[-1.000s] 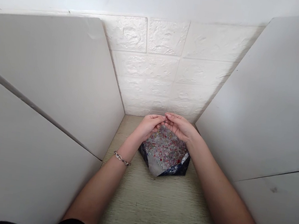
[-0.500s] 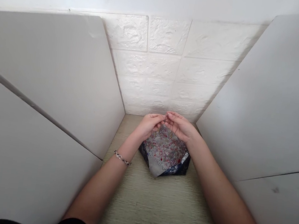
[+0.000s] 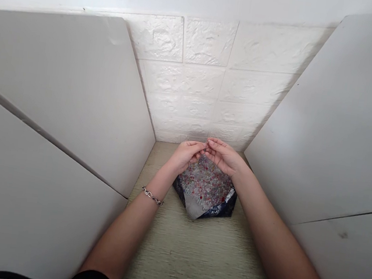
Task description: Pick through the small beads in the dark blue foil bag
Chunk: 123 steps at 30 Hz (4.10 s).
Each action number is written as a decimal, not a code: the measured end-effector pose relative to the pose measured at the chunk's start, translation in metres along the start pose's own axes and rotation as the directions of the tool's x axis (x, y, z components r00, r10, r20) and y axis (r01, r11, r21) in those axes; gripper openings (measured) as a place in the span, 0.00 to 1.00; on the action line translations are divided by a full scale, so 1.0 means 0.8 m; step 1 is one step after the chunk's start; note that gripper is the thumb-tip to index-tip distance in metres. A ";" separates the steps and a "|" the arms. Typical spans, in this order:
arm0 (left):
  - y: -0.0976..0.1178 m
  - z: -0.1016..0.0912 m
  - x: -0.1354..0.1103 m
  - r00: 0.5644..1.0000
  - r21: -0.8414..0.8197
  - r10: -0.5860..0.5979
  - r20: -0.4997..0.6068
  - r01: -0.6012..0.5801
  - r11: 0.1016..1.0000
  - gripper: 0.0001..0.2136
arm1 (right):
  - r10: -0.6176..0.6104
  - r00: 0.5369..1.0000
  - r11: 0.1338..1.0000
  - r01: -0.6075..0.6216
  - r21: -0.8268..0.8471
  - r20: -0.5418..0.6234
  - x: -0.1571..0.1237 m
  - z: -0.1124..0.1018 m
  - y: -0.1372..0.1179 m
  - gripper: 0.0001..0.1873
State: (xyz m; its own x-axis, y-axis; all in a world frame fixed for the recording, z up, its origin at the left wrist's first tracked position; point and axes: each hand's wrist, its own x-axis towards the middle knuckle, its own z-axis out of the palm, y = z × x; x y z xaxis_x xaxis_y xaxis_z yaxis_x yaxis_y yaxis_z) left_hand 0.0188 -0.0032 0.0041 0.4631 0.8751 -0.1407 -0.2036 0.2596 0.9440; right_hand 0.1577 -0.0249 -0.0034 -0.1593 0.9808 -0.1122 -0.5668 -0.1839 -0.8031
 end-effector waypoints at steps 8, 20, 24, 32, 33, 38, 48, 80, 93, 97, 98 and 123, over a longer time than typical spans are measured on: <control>0.000 0.000 0.000 1.000 0.001 -0.006 0.004 0.006 1.000 0.08 | 0.001 1.000 1.000 -0.001 -0.002 -0.018 0.001 0.000 0.001 0.04; -0.001 -0.001 0.001 1.000 0.004 0.001 0.004 -0.001 1.000 0.09 | -0.010 1.000 1.000 0.010 0.005 -0.009 0.000 0.002 0.000 0.03; -0.002 -0.002 0.001 1.000 0.007 -0.001 -0.002 0.001 1.000 0.08 | -0.014 1.000 1.000 0.014 -0.011 -0.005 0.001 0.002 0.001 0.02; -0.001 -0.002 0.002 1.000 -0.014 0.001 0.002 -0.001 1.000 0.07 | -0.030 0.999 0.996 0.030 -0.080 0.012 0.003 0.000 0.002 0.04; -0.001 -0.002 0.001 1.000 -0.021 -0.002 0.004 0.002 1.000 0.06 | -0.034 0.999 0.995 0.036 -0.089 0.015 0.003 0.001 0.002 0.04; 0.001 -0.001 0.000 1.000 -0.042 -0.011 0.007 0.011 0.999 0.06 | -0.053 0.999 0.985 0.053 -0.164 0.003 0.002 0.001 -0.003 0.05; 0.003 -0.002 0.002 0.989 -0.119 0.052 -0.136 -0.069 0.991 0.04 | 0.142 0.980 -0.117 -0.125 -0.985 -0.141 -0.011 -0.015 -0.029 0.08; 0.001 -0.004 0.003 0.989 -0.126 0.053 -0.135 -0.071 0.990 0.04 | 0.162 0.978 -0.458 -0.042 -0.888 -0.130 0.002 -0.017 0.007 0.10; 0.001 -0.004 0.000 0.991 -0.104 0.035 -0.130 -0.048 0.993 0.07 | 0.138 0.986 -0.443 -0.023 -0.896 -0.093 0.000 -0.015 0.012 0.11; 0.000 -0.004 0.001 0.990 -0.117 0.046 -0.133 -0.062 0.991 0.08 | 0.142 0.986 -0.464 -0.012 -0.886 -0.088 0.000 -0.014 0.014 0.11; 0.000 -0.004 0.001 0.990 -0.121 0.048 -0.129 -0.064 0.991 0.08 | 0.146 0.985 -0.466 -0.010 -0.885 -0.088 0.000 -0.014 0.014 0.11; -0.001 -0.002 0.000 0.993 -0.072 0.061 -0.106 -0.069 0.995 0.09 | 0.079 0.922 0.905 0.093 -0.416 0.379 -0.022 -0.010 -0.031 0.13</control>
State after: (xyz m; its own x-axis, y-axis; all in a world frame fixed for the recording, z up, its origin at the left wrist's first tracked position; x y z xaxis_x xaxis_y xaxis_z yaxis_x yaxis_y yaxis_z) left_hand 0.0176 -0.0026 0.0026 0.3559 0.9276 -0.1139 -0.2962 0.2276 0.9276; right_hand 0.1807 -0.0372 0.0136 -0.4982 0.8653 0.0547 -0.1915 -0.0483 -0.9803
